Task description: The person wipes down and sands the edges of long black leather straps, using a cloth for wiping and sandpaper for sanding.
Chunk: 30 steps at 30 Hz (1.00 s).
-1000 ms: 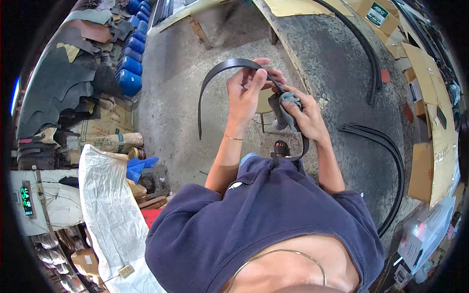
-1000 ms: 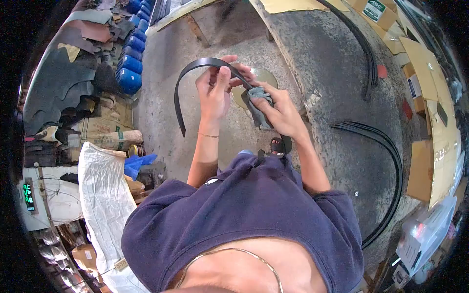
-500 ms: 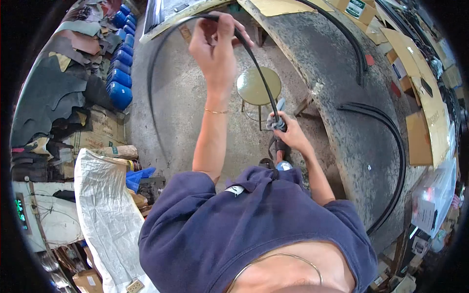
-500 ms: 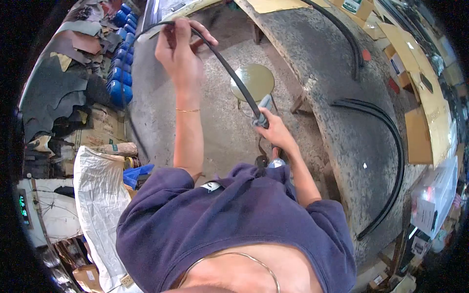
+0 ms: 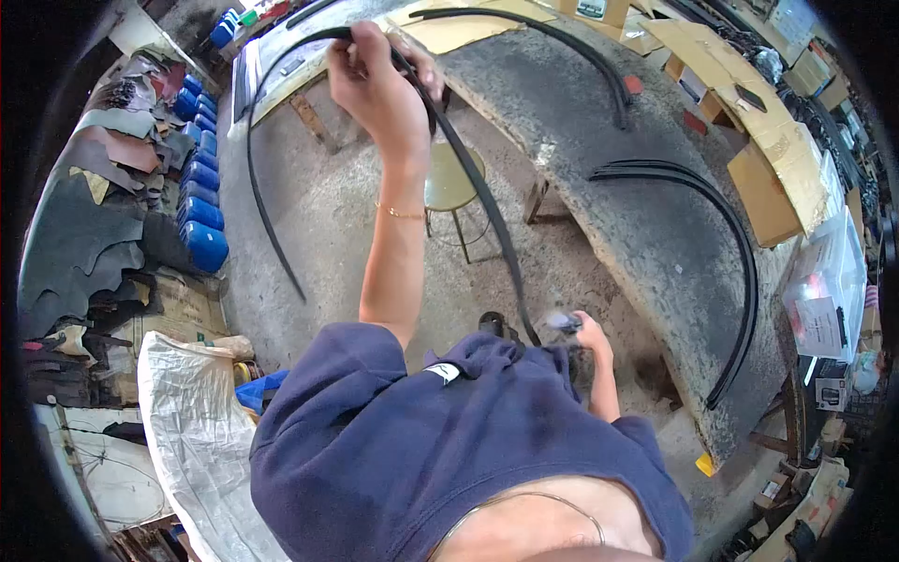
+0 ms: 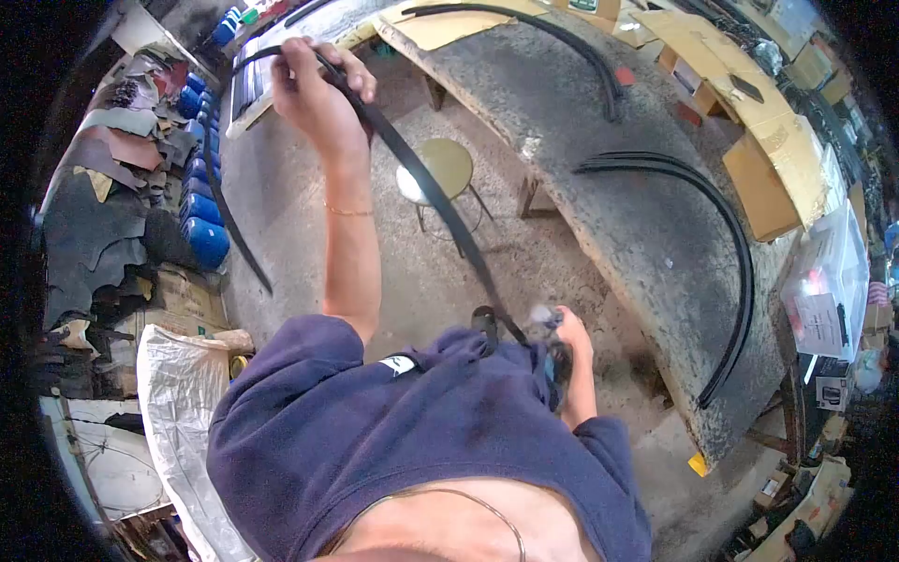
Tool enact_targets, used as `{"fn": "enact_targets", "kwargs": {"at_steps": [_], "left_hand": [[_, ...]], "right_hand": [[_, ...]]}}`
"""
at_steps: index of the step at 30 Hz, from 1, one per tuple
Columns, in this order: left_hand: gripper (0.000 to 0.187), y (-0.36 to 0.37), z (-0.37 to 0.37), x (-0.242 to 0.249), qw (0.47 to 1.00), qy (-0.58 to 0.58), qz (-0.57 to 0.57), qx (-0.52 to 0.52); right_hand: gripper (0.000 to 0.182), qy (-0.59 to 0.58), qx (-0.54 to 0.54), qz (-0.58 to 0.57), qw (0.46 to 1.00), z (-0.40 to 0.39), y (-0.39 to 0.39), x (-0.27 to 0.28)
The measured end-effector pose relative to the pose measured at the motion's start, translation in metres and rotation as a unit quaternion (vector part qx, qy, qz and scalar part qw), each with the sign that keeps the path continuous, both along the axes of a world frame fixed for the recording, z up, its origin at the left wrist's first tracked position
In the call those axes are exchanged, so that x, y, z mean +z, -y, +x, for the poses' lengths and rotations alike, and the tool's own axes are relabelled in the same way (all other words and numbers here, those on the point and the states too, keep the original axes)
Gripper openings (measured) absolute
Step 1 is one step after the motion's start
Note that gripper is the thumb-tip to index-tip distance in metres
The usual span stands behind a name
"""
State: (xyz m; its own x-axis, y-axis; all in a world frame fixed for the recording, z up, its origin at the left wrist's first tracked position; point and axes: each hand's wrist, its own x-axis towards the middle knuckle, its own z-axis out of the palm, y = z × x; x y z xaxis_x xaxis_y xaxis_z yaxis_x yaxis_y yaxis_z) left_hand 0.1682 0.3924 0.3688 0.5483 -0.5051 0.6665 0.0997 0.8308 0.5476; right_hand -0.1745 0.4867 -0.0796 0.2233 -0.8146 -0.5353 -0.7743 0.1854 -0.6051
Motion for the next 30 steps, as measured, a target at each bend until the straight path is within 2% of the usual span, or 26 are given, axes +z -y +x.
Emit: {"fn": "enact_targets", "kwargs": {"at_steps": [1, 3, 4, 5, 7, 9, 11, 13, 15, 17, 19, 23, 25, 30], "left_hand": [[0.024, -0.005, -0.015, -0.002, 1.000, 0.000, -0.009, -0.002], [0.020, -0.016, -0.053, -0.013, 0.998, 0.008, 0.042, -0.044], [0.020, -0.021, -0.075, -0.021, 0.997, 0.004, 0.041, -0.072], [0.020, -0.026, -0.100, -0.030, 0.994, -0.002, 0.041, -0.100], [0.016, -0.039, -0.153, -0.052, 0.983, -0.042, 0.072, -0.162], [0.016, -0.052, -0.206, -0.073, 0.970, -0.076, 0.108, -0.206], [0.017, -0.066, -0.254, -0.089, 0.961, -0.083, 0.128, -0.230], [0.018, -0.081, -0.292, -0.096, 0.953, -0.086, 0.149, -0.247], [0.018, -0.095, -0.317, -0.098, 0.951, -0.063, 0.198, -0.228], [0.019, -0.100, -0.335, -0.099, 0.954, -0.069, 0.189, -0.223], [0.027, -0.106, -0.346, -0.103, 0.951, -0.029, 0.204, -0.231], [0.027, -0.111, -0.371, -0.102, 0.952, -0.036, 0.208, -0.222], [0.027, -0.108, -0.377, -0.099, 0.955, -0.037, 0.205, -0.210], [0.023, -0.093, -0.382, -0.080, 0.973, -0.036, 0.134, -0.184]], "right_hand": [[0.057, 0.000, -0.002, -0.009, 1.000, -0.013, -0.002, 0.010], [0.057, -0.003, -0.119, -0.077, 0.990, -0.051, -0.013, 0.044], [0.043, 0.042, -0.162, -0.053, 0.984, -0.057, -0.013, 0.084], [0.043, 0.038, -0.171, -0.059, 0.983, -0.062, -0.011, 0.106], [0.037, 0.173, -0.144, -0.230, 0.947, -0.073, -0.011, 0.145], [0.032, 0.261, -0.110, -0.304, 0.910, -0.067, -0.008, 0.210], [0.027, 0.354, -0.113, -0.302, 0.878, -0.057, -0.023, 0.272], [0.025, 0.376, -0.075, -0.367, 0.847, -0.057, -0.036, 0.306], [0.027, 0.367, -0.091, -0.337, 0.862, -0.075, -0.045, 0.303], [0.030, 0.353, -0.090, -0.307, 0.879, -0.094, -0.055, 0.298], [0.029, 0.312, -0.061, -0.363, 0.876, -0.111, -0.062, 0.291], [0.030, 0.324, -0.043, -0.398, 0.857, -0.137, -0.070, 0.288], [0.030, 0.285, -0.024, -0.448, 0.847, -0.147, -0.072, 0.277], [0.029, 0.244, -0.021, -0.462, 0.852, -0.170, -0.074, 0.246]]}}
